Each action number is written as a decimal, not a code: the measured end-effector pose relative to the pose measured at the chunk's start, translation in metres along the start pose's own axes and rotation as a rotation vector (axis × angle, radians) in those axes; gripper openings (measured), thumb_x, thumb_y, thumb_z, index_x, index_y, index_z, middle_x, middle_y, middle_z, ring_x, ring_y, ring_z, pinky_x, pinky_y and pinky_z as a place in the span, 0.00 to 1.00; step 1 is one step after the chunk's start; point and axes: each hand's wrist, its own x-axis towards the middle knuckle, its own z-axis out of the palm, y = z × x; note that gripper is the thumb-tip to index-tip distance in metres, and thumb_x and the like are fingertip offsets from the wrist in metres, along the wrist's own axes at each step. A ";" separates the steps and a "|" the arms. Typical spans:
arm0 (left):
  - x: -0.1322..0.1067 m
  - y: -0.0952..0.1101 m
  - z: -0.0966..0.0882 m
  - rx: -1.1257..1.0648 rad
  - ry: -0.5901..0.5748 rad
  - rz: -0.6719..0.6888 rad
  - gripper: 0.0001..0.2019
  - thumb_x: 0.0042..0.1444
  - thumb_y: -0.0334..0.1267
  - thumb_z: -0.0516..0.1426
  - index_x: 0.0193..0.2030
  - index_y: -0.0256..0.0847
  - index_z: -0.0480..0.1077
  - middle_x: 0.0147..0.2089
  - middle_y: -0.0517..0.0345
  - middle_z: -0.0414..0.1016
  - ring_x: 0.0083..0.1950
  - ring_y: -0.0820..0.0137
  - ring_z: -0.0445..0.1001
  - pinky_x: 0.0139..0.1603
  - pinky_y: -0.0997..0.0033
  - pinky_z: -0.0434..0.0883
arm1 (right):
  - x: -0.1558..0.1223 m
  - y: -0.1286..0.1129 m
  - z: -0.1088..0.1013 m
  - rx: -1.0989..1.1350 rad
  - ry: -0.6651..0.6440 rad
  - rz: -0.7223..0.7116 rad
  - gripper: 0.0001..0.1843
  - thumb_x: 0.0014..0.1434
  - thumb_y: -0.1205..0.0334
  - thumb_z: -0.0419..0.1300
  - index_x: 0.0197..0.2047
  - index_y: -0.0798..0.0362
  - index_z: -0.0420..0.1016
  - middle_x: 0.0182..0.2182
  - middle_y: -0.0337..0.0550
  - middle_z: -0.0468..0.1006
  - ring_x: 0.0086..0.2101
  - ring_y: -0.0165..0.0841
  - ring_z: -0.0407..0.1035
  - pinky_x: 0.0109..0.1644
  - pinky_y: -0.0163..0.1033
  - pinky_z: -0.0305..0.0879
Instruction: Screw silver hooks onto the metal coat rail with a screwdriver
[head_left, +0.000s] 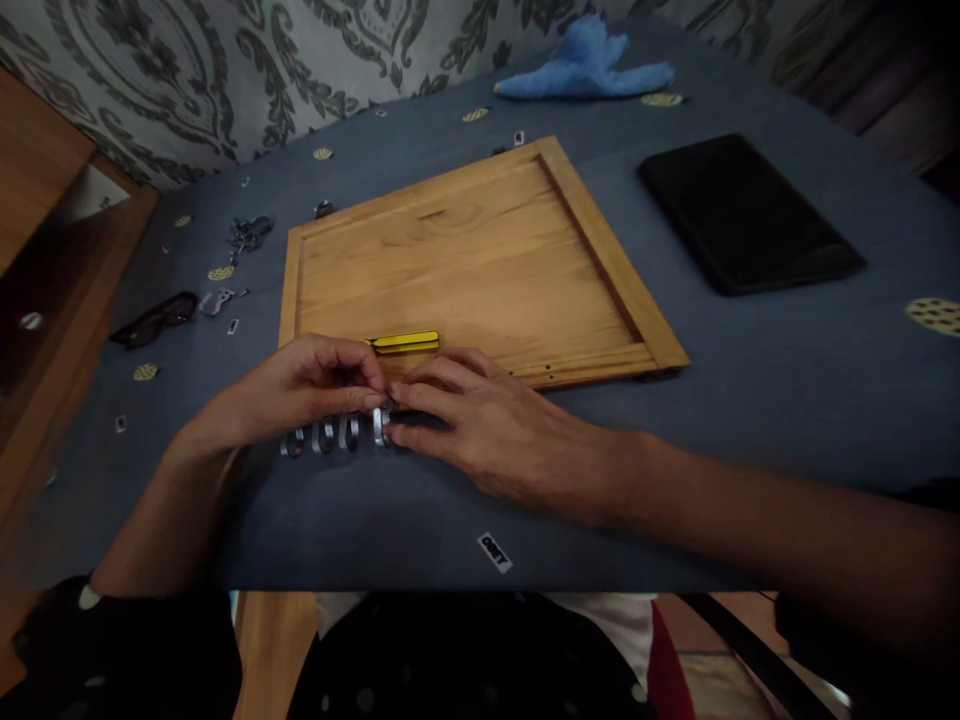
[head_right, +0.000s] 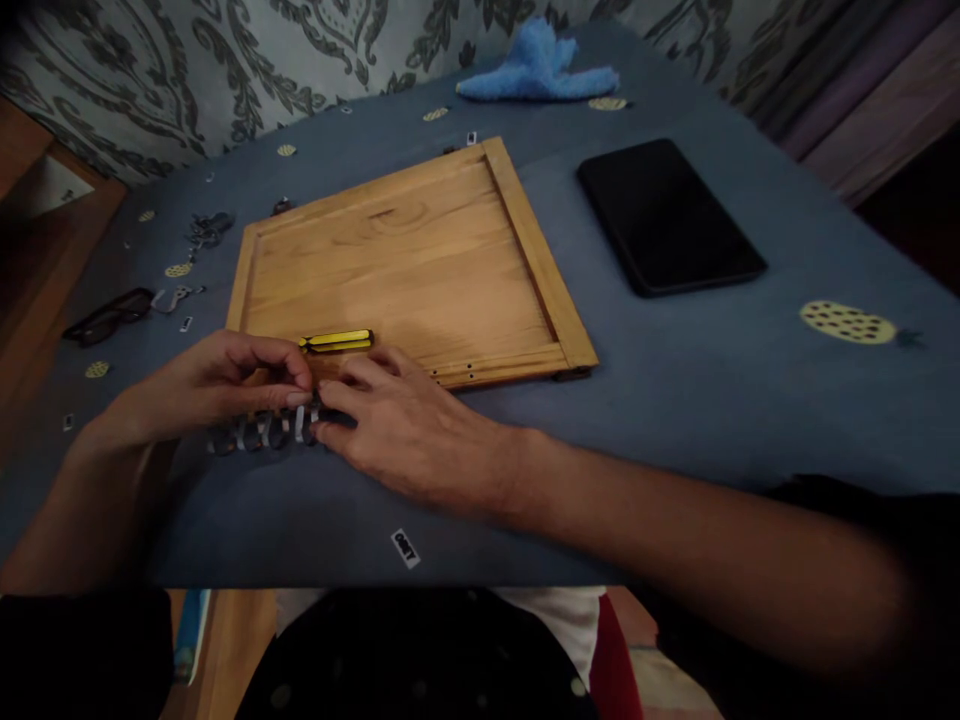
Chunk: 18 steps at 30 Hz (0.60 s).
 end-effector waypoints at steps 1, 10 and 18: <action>0.000 0.000 0.000 -0.004 -0.001 -0.003 0.12 0.60 0.45 0.63 0.35 0.35 0.74 0.28 0.60 0.74 0.28 0.78 0.69 0.28 0.82 0.65 | 0.000 0.000 0.000 0.001 -0.003 0.002 0.13 0.72 0.65 0.53 0.53 0.52 0.78 0.52 0.49 0.78 0.53 0.43 0.65 0.57 0.53 0.62; -0.001 0.002 0.000 -0.010 -0.029 -0.046 0.15 0.60 0.48 0.62 0.34 0.35 0.73 0.25 0.62 0.71 0.25 0.79 0.64 0.25 0.82 0.62 | 0.000 0.000 -0.004 0.010 -0.027 0.006 0.14 0.72 0.64 0.53 0.54 0.52 0.77 0.54 0.49 0.77 0.55 0.43 0.64 0.59 0.54 0.61; 0.000 0.004 0.001 0.034 -0.018 -0.011 0.16 0.61 0.49 0.62 0.33 0.36 0.73 0.25 0.62 0.70 0.25 0.79 0.64 0.24 0.82 0.61 | 0.000 0.001 -0.001 0.005 0.006 -0.004 0.14 0.72 0.63 0.52 0.53 0.53 0.77 0.53 0.50 0.77 0.55 0.44 0.64 0.59 0.54 0.61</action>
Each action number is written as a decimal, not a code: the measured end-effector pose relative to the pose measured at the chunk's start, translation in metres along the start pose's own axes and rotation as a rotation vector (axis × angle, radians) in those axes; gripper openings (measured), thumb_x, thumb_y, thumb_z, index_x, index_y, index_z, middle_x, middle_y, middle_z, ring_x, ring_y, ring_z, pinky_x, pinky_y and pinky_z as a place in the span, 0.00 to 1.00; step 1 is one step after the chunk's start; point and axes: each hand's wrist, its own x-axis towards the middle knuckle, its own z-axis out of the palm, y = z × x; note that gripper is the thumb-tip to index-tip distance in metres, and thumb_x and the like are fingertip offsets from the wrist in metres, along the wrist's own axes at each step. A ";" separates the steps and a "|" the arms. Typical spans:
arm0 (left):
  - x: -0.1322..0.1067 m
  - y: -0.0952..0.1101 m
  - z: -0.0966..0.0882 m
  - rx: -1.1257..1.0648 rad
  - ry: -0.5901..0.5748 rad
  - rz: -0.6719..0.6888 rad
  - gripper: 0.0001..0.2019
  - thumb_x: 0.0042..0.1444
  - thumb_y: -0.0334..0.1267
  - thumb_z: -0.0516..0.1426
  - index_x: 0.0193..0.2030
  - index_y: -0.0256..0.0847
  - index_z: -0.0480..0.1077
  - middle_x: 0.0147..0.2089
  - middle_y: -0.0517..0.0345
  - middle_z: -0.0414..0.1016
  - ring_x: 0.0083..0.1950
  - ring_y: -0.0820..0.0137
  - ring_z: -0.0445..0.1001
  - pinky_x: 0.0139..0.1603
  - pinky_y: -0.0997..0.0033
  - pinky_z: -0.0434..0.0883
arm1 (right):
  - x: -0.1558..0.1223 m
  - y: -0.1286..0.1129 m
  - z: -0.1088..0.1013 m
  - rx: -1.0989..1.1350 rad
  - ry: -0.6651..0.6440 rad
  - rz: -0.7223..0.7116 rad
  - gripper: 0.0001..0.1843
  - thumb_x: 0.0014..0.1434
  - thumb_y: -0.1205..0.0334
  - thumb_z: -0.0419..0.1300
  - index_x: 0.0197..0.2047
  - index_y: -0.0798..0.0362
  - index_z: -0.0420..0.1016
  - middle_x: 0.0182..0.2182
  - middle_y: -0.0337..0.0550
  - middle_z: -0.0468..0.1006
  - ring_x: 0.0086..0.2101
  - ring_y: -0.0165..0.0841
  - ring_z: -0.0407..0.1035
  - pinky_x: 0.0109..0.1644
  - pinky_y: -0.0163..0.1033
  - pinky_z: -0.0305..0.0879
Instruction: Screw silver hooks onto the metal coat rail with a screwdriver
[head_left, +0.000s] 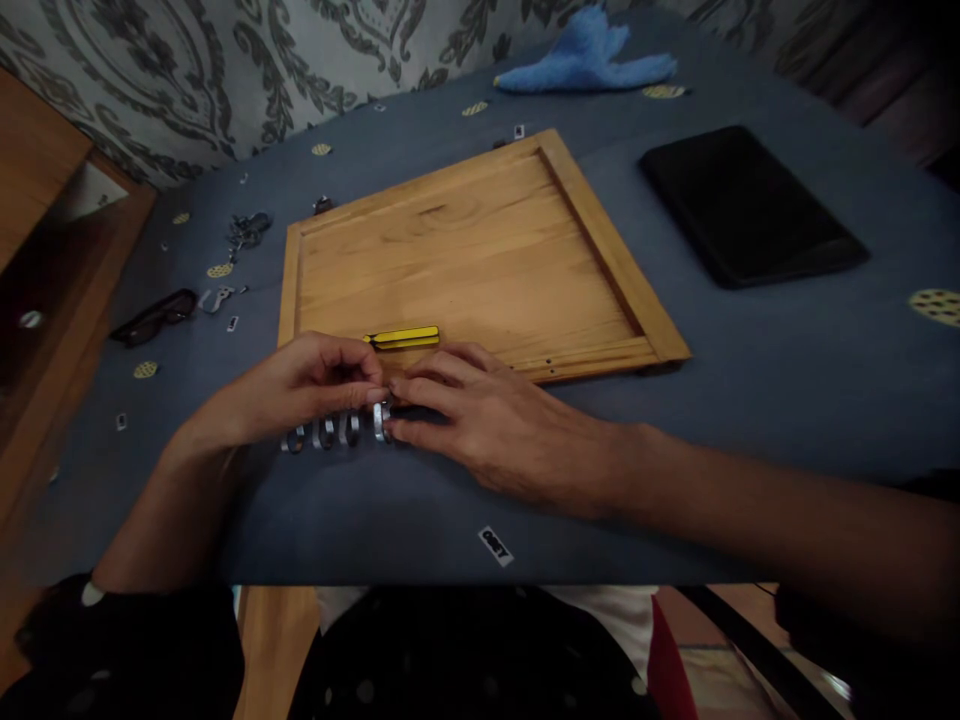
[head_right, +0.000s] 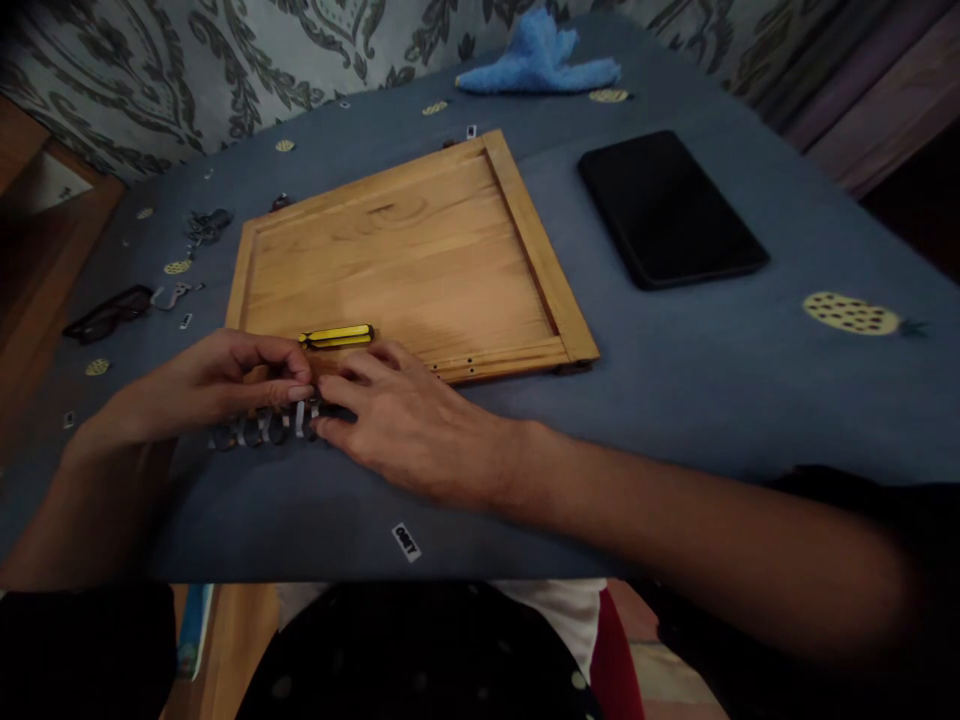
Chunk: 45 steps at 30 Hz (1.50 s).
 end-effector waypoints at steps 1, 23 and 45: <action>0.000 0.000 0.000 -0.002 -0.003 -0.002 0.16 0.61 0.49 0.61 0.33 0.36 0.73 0.24 0.62 0.70 0.24 0.79 0.64 0.24 0.82 0.61 | 0.000 0.000 0.000 -0.003 -0.001 0.001 0.14 0.72 0.63 0.52 0.53 0.53 0.77 0.53 0.50 0.77 0.55 0.44 0.64 0.59 0.54 0.61; -0.001 0.003 0.008 0.000 0.051 0.017 0.11 0.62 0.42 0.59 0.33 0.36 0.71 0.22 0.67 0.62 0.22 0.81 0.56 0.23 0.81 0.59 | 0.001 0.000 -0.001 0.014 -0.011 0.000 0.15 0.72 0.64 0.51 0.53 0.54 0.77 0.52 0.50 0.77 0.55 0.45 0.64 0.59 0.55 0.61; -0.022 0.000 0.016 0.476 0.149 0.264 0.19 0.62 0.55 0.60 0.48 0.42 0.69 0.45 0.56 0.73 0.47 0.68 0.71 0.44 0.71 0.68 | -0.002 0.000 0.001 -0.004 0.041 -0.010 0.14 0.73 0.64 0.52 0.52 0.53 0.79 0.53 0.51 0.78 0.55 0.43 0.65 0.59 0.54 0.62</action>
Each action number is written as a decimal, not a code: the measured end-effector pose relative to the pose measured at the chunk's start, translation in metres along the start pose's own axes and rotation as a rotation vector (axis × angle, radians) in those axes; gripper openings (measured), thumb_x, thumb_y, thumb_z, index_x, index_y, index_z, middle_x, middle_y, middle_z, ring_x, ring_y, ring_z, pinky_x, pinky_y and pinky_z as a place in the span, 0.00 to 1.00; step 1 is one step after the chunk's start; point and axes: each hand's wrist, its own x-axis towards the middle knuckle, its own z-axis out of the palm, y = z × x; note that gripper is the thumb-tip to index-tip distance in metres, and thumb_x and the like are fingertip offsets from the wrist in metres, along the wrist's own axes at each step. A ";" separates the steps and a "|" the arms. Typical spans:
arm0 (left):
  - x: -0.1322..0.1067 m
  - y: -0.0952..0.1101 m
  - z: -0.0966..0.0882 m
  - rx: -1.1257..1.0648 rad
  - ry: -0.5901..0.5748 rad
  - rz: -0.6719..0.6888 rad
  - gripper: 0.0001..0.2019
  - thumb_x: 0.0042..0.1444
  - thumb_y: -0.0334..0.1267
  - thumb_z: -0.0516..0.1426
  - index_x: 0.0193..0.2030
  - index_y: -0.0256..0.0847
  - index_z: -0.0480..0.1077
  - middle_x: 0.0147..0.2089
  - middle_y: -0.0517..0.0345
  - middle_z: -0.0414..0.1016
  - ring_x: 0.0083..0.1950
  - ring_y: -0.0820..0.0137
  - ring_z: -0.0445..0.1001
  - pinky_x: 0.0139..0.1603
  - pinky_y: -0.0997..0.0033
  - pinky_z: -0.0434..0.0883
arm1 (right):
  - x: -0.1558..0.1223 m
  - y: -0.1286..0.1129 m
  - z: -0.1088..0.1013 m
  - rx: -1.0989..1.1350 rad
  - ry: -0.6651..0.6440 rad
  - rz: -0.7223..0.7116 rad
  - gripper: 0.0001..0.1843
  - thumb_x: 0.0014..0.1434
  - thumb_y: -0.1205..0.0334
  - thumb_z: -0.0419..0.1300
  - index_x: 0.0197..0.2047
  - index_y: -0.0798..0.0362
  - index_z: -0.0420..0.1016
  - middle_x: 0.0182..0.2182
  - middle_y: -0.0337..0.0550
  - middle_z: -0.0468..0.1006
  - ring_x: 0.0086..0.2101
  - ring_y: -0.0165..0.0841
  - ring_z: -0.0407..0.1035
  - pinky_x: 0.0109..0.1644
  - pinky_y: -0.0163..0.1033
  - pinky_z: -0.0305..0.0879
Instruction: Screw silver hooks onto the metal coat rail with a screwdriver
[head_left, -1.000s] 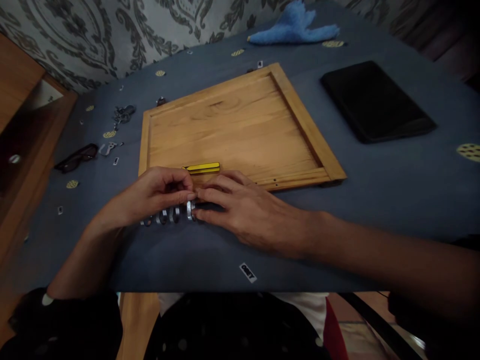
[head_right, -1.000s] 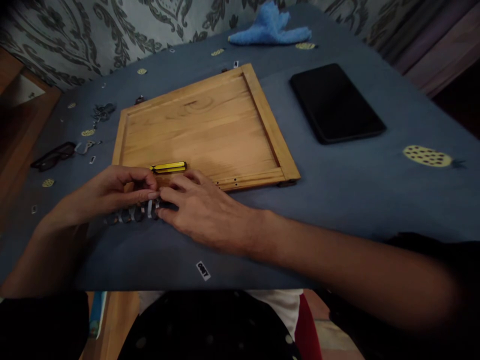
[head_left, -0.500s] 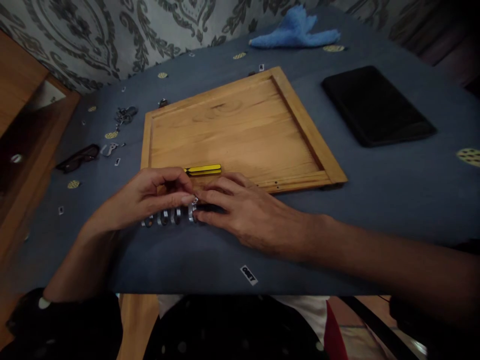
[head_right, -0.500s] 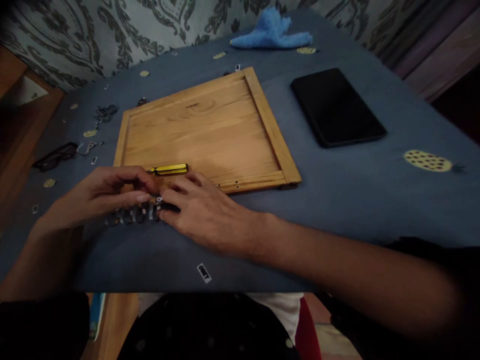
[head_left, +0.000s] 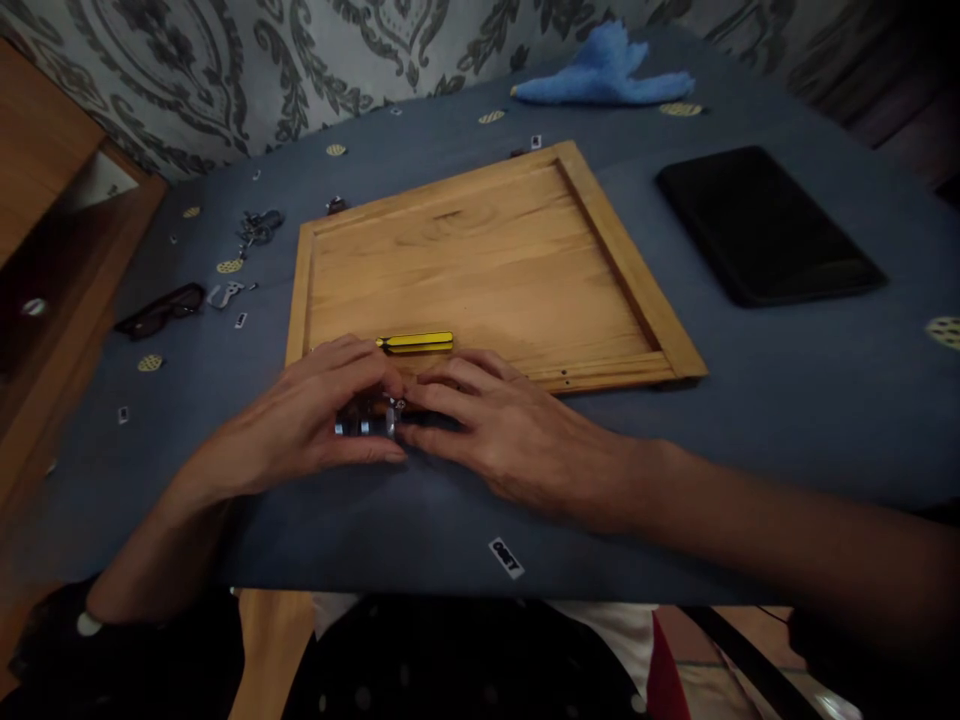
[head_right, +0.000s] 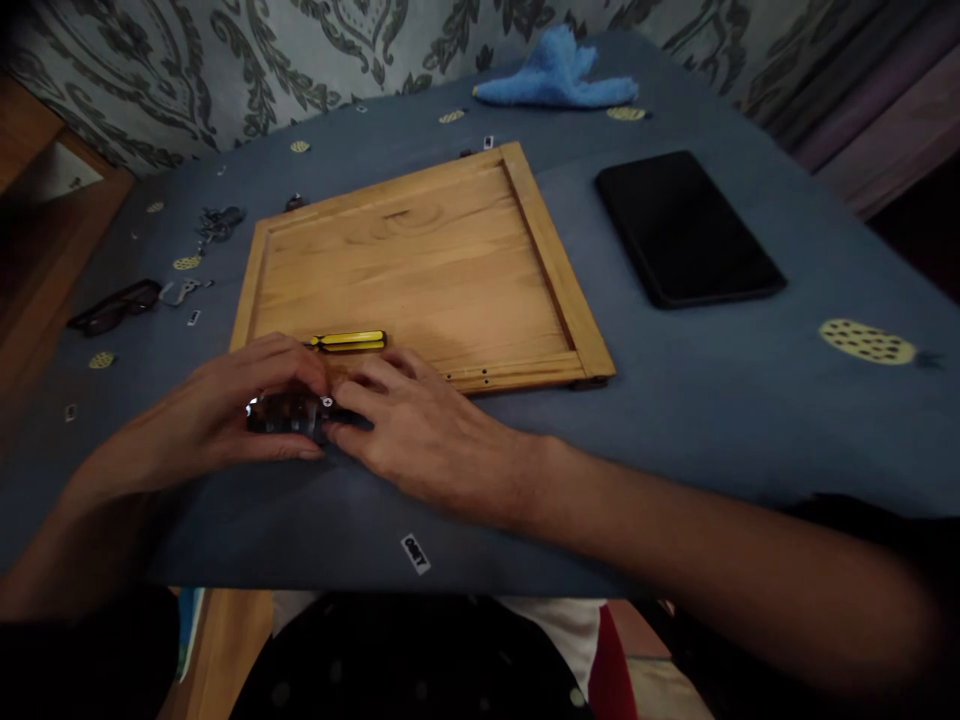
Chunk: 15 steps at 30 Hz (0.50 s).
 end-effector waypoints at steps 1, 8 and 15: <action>0.000 0.000 0.000 0.006 0.002 0.010 0.18 0.62 0.54 0.60 0.49 0.42 0.69 0.46 0.56 0.73 0.47 0.67 0.71 0.46 0.70 0.68 | 0.000 0.000 0.000 0.001 -0.002 0.000 0.14 0.73 0.64 0.52 0.52 0.53 0.78 0.53 0.51 0.78 0.54 0.43 0.66 0.58 0.53 0.63; -0.003 -0.001 0.001 0.068 0.017 0.096 0.17 0.65 0.50 0.59 0.54 0.42 0.70 0.51 0.53 0.75 0.52 0.65 0.74 0.51 0.67 0.70 | -0.001 0.000 0.000 0.026 -0.010 -0.001 0.15 0.73 0.65 0.52 0.53 0.54 0.78 0.52 0.50 0.78 0.53 0.44 0.66 0.58 0.53 0.64; -0.002 0.001 0.000 0.119 0.032 0.138 0.14 0.66 0.49 0.57 0.51 0.44 0.72 0.47 0.54 0.77 0.47 0.66 0.75 0.46 0.68 0.70 | 0.000 0.001 0.001 0.005 -0.004 -0.007 0.13 0.71 0.65 0.54 0.52 0.53 0.78 0.51 0.49 0.79 0.52 0.43 0.66 0.58 0.53 0.62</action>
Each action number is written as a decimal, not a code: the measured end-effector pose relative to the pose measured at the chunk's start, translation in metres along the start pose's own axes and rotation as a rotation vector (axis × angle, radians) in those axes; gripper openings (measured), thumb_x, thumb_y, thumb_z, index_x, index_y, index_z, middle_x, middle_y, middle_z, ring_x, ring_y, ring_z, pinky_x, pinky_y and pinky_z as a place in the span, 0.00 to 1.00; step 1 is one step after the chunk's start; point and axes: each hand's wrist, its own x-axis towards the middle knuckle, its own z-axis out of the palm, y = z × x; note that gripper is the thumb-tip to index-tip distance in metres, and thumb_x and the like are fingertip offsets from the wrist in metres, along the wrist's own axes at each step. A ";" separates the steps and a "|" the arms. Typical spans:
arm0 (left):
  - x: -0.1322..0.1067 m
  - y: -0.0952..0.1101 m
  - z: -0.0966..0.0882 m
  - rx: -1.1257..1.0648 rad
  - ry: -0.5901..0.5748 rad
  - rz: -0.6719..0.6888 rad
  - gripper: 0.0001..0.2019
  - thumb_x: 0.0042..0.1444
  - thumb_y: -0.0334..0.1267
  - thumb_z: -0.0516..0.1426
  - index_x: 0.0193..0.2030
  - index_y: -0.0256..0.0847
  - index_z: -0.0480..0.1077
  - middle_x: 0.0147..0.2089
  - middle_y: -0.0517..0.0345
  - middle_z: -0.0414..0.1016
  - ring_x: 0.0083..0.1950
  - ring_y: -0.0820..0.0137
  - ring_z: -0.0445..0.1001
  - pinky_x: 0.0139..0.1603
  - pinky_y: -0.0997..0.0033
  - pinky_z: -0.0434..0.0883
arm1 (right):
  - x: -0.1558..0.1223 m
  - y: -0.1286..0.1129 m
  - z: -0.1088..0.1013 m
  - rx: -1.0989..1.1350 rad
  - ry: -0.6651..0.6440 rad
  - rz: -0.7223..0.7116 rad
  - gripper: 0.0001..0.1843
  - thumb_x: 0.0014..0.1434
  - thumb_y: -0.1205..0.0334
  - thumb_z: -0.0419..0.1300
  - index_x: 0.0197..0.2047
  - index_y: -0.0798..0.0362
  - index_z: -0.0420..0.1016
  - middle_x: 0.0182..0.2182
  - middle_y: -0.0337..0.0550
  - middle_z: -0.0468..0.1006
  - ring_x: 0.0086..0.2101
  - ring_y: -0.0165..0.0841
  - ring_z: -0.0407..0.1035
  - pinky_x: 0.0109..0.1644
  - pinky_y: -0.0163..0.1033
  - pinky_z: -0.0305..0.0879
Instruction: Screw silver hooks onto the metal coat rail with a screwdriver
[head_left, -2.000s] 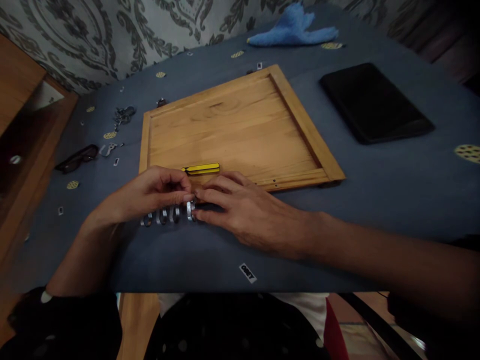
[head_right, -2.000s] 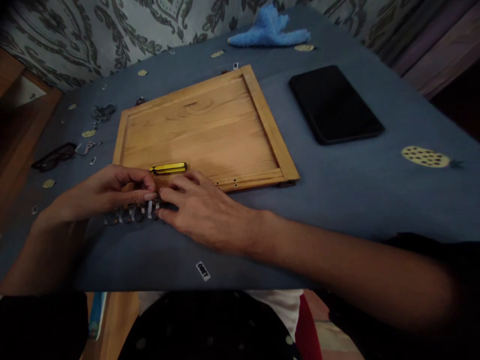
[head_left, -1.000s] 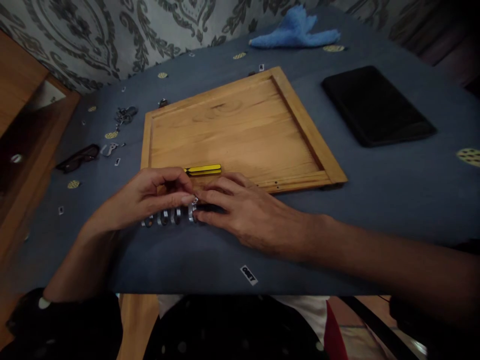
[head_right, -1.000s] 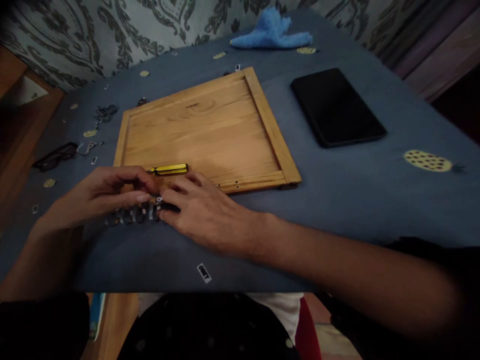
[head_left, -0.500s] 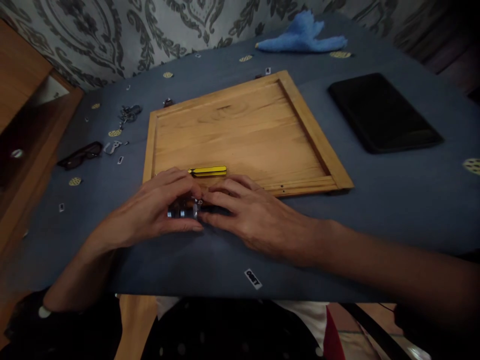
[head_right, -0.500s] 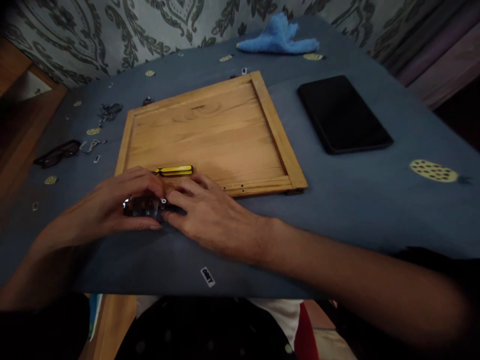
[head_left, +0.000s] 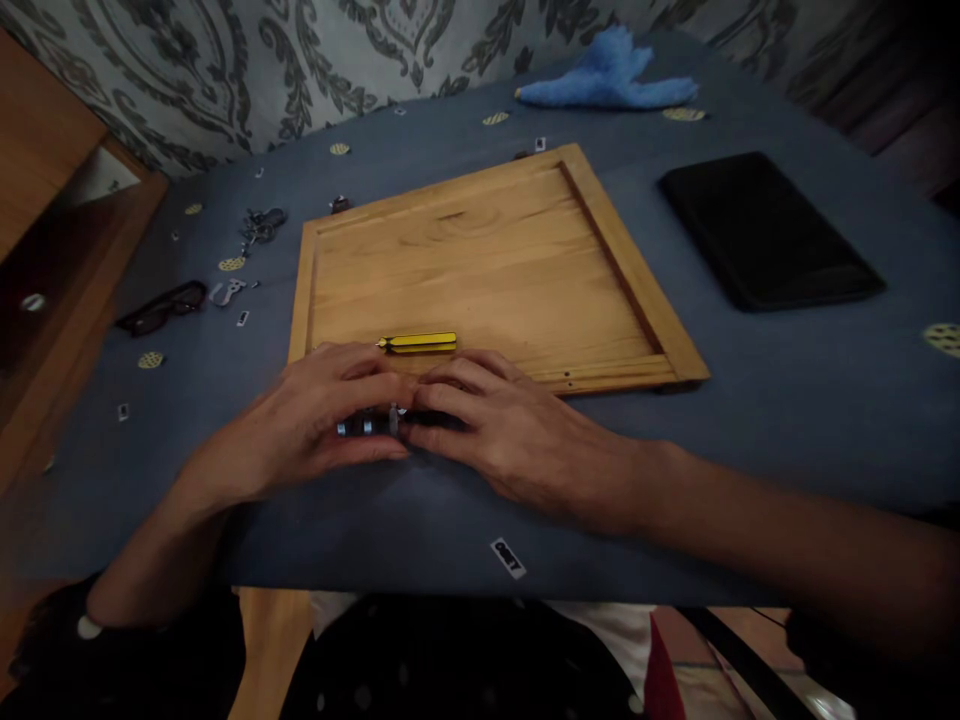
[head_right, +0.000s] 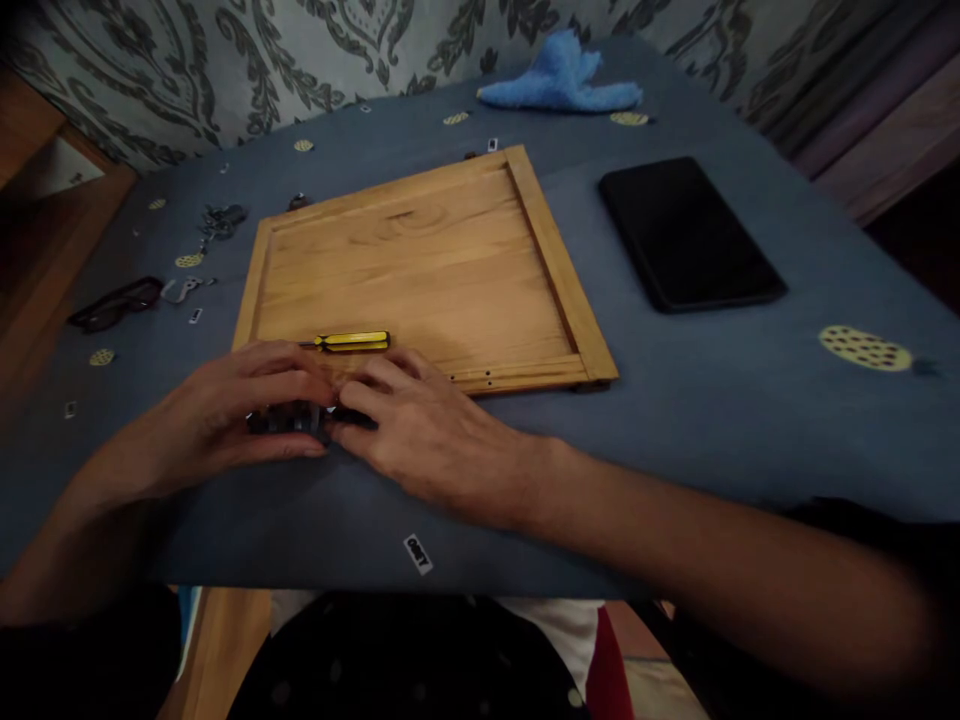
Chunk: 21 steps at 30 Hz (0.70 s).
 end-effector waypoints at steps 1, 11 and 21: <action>0.000 0.000 0.000 -0.001 0.003 0.003 0.14 0.66 0.49 0.57 0.50 0.44 0.72 0.47 0.54 0.77 0.46 0.66 0.75 0.45 0.68 0.69 | 0.000 0.000 0.000 0.001 -0.007 0.002 0.13 0.71 0.65 0.54 0.52 0.53 0.78 0.51 0.49 0.79 0.52 0.43 0.66 0.58 0.53 0.62; -0.001 0.000 -0.001 -0.040 -0.036 -0.053 0.13 0.66 0.50 0.58 0.45 0.42 0.70 0.44 0.56 0.74 0.45 0.68 0.73 0.44 0.70 0.69 | 0.001 0.000 -0.001 0.001 -0.016 0.002 0.13 0.71 0.66 0.53 0.53 0.53 0.78 0.53 0.49 0.78 0.54 0.43 0.65 0.58 0.52 0.60; -0.002 -0.001 0.002 -0.059 -0.010 -0.053 0.15 0.66 0.50 0.58 0.53 0.43 0.71 0.48 0.53 0.76 0.49 0.65 0.75 0.47 0.66 0.71 | 0.000 0.000 -0.002 0.001 -0.012 0.004 0.13 0.72 0.65 0.54 0.52 0.53 0.78 0.52 0.49 0.79 0.53 0.43 0.67 0.58 0.53 0.63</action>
